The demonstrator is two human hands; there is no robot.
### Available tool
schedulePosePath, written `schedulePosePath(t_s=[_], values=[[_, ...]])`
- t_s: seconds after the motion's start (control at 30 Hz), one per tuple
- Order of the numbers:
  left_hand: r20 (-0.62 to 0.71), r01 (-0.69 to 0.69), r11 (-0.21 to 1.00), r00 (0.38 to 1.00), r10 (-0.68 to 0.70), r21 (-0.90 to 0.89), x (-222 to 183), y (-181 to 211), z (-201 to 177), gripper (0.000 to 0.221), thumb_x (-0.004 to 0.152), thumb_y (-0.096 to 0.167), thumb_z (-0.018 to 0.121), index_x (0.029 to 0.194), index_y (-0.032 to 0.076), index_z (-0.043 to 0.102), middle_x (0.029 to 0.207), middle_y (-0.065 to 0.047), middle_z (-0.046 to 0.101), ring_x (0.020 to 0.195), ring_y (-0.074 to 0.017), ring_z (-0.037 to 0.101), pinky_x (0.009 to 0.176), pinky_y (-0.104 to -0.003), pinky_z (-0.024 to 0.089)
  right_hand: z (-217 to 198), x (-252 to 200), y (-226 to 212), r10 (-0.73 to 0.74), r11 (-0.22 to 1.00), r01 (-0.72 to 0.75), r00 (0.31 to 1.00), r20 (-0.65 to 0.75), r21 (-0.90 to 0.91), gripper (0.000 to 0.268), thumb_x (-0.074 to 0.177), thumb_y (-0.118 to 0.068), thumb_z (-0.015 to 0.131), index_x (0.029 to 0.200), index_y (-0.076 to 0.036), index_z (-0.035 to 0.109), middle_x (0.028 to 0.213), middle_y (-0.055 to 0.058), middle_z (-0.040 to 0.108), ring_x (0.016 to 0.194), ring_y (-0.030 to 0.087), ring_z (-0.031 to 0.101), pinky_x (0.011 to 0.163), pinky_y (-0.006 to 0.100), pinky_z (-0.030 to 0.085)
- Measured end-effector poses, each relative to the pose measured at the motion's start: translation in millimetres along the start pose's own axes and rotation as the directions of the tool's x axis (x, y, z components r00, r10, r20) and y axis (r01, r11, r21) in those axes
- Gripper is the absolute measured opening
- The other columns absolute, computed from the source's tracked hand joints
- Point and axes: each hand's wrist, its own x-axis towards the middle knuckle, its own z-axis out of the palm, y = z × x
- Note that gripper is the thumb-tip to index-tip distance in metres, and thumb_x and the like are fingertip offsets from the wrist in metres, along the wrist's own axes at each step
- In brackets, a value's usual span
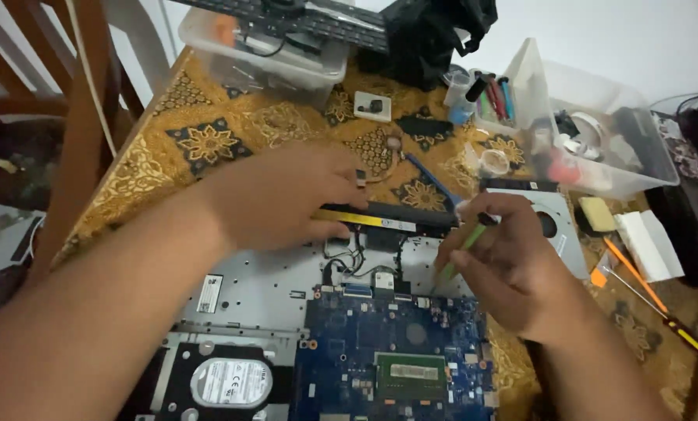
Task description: Disassembling internal components of a laptop, including removing the battery and cooling fan using a screwdriver.
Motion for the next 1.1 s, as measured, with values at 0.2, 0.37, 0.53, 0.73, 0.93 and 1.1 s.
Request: schedulePosePath(t_s=[0.2, 0.37, 0.53, 0.73, 0.93, 1.1], values=[[0.145, 0.175, 0.979, 0.976, -0.159, -0.106, 4.1, 3.2, -3.2, 0.054, 0.096, 0.046, 0.06, 0.143, 0.018, 0.059, 0.152, -0.002, 0.055, 0.135, -0.0275, 0.05, 0.111, -0.051, 0.037, 4.7, -7.1, 8.2, 0.053, 0.994, -0.054, 0.999, 0.003, 0.094, 0.039, 0.102, -0.017, 0.052, 0.136, -0.015, 0.031, 0.109, 0.014, 0.067, 0.084, 0.027, 0.077, 0.073, 0.04, 0.077], [0.246, 0.309, 0.945, 0.929, -0.276, -0.106, 7.2, 14.4, -17.4, 0.052, 0.096, 0.049, 0.059, 0.144, 0.028, 0.059, 0.132, 0.006, 0.067, 0.121, -0.0211, 0.056, 0.101, -0.043, 0.045, 5.1, -3.6, 2.6, -0.015, 0.992, 0.022, 0.998, -0.06, 0.122, 0.034, 0.103, -0.009, 0.049, 0.133, -0.013, 0.034, 0.105, 0.015, 0.067, 0.083, 0.026, 0.075, 0.072, 0.038, 0.072], [0.279, 0.357, 0.928, 0.907, -0.316, -0.109, 8.2, 15.3, -17.7, 0.055, 0.096, 0.047, 0.059, 0.149, 0.031, 0.054, 0.14, 0.008, 0.064, 0.127, -0.0204, 0.056, 0.107, -0.046, 0.043, -3.3, -3.8, -6.9, 0.052, 0.997, -0.045, 0.993, -0.101, 0.067, 0.036, 0.099, -0.004, 0.053, 0.128, -0.012, 0.033, 0.108, 0.017, 0.068, 0.091, 0.027, 0.077, 0.081, 0.041, 0.072], [0.213, 0.333, 0.921, 0.933, -0.29, -0.201, 5.2, 10.8, -12.0, 0.056, 0.093, 0.045, 0.066, 0.145, 0.024, 0.059, 0.144, 0.003, 0.064, 0.132, -0.0241, 0.055, 0.108, -0.049, 0.043, -5.3, -12.2, -10.5, 0.288, 0.957, -0.291, 0.947, -0.144, 0.0, 0.021, 0.094, -0.014, 0.062, 0.11, -0.011, 0.049, 0.102, 0.014, 0.076, 0.092, 0.023, 0.083, 0.074, 0.037, 0.072], [0.279, 0.412, 0.891, 0.893, -0.353, -0.191, 7.7, 19.7, -23.0, 0.045, 0.093, 0.04, 0.067, 0.137, 0.027, 0.067, 0.128, 0.008, 0.075, 0.116, -0.0158, 0.069, 0.099, -0.04, 0.054, -14.5, -18.7, -4.9, 0.343, 0.92, -0.337, 0.939, -0.005, -0.199, 0.024, 0.094, -0.016, 0.058, 0.117, -0.016, 0.05, 0.117, 0.008, 0.07, 0.101, 0.024, 0.079, 0.092, 0.041, 0.078], [0.19, 0.307, 0.933, 0.943, -0.272, -0.19, 4.9, 5.0, -7.9, 0.055, 0.093, 0.045, 0.066, 0.145, 0.025, 0.06, 0.143, 0.003, 0.064, 0.131, -0.026, 0.054, 0.107, -0.051, 0.04, -10.2, -18.0, -13.4, 0.487, 0.863, -0.49, 0.871, -0.058, -0.122, 0.024, 0.093, -0.025, 0.06, 0.116, -0.02, 0.056, 0.123, 0.006, 0.075, 0.11, 0.027, 0.083, 0.107, 0.047, 0.074]])
